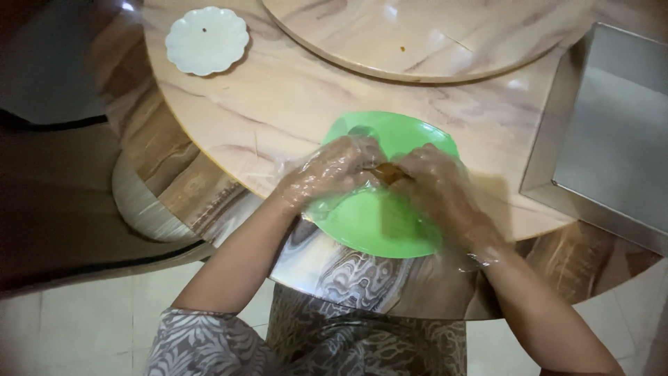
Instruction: Kneading and shaping a brown dough-like substance on a green plate while wearing plastic gloves in a food preparation setting.
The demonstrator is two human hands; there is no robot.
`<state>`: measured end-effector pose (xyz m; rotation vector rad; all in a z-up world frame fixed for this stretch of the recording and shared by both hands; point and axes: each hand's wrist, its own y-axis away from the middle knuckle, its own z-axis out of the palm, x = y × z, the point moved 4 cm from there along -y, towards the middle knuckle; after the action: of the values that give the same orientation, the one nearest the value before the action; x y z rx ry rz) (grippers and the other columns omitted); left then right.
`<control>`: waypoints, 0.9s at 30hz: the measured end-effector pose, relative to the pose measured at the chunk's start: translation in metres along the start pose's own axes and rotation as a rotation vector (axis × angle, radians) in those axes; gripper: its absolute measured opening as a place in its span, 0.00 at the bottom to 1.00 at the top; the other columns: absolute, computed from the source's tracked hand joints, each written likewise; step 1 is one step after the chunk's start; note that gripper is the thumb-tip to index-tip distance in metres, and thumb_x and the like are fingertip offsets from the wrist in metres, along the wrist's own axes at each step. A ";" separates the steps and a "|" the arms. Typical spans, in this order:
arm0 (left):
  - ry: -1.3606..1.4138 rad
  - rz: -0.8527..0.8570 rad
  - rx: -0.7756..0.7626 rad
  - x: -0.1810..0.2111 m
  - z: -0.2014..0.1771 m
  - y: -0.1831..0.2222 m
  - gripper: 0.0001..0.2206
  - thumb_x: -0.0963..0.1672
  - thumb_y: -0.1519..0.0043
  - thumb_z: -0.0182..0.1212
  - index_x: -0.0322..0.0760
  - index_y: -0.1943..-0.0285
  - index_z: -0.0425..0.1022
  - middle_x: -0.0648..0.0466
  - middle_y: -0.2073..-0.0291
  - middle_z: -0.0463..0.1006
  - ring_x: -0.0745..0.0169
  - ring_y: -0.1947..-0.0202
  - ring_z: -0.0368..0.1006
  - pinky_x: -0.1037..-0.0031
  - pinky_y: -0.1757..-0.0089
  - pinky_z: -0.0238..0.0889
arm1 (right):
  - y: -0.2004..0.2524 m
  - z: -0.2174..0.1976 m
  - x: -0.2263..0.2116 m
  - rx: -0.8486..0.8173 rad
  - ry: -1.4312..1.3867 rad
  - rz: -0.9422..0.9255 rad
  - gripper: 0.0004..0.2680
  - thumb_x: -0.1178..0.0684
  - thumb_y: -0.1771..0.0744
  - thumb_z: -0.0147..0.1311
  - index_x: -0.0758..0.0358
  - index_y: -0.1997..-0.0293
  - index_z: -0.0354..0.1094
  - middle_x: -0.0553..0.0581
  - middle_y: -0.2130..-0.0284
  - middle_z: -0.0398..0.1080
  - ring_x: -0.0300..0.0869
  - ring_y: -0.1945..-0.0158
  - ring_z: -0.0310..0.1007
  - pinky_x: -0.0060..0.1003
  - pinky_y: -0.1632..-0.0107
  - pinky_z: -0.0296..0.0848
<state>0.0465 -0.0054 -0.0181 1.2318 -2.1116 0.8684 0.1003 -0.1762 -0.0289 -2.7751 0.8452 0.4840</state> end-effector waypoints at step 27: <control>-0.131 0.121 0.075 0.024 0.003 0.006 0.23 0.57 0.43 0.64 0.38 0.53 0.72 0.49 0.64 0.73 0.51 0.57 0.74 0.58 0.55 0.72 | 0.017 -0.014 -0.012 -0.007 0.164 0.043 0.12 0.44 0.34 0.58 0.49 0.47 0.74 0.51 0.65 0.71 0.48 0.54 0.72 0.47 0.53 0.76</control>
<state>0.0305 -0.0188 -0.0043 1.2397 -2.2960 0.9502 0.0845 -0.1879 -0.0131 -2.8385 0.9412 0.2688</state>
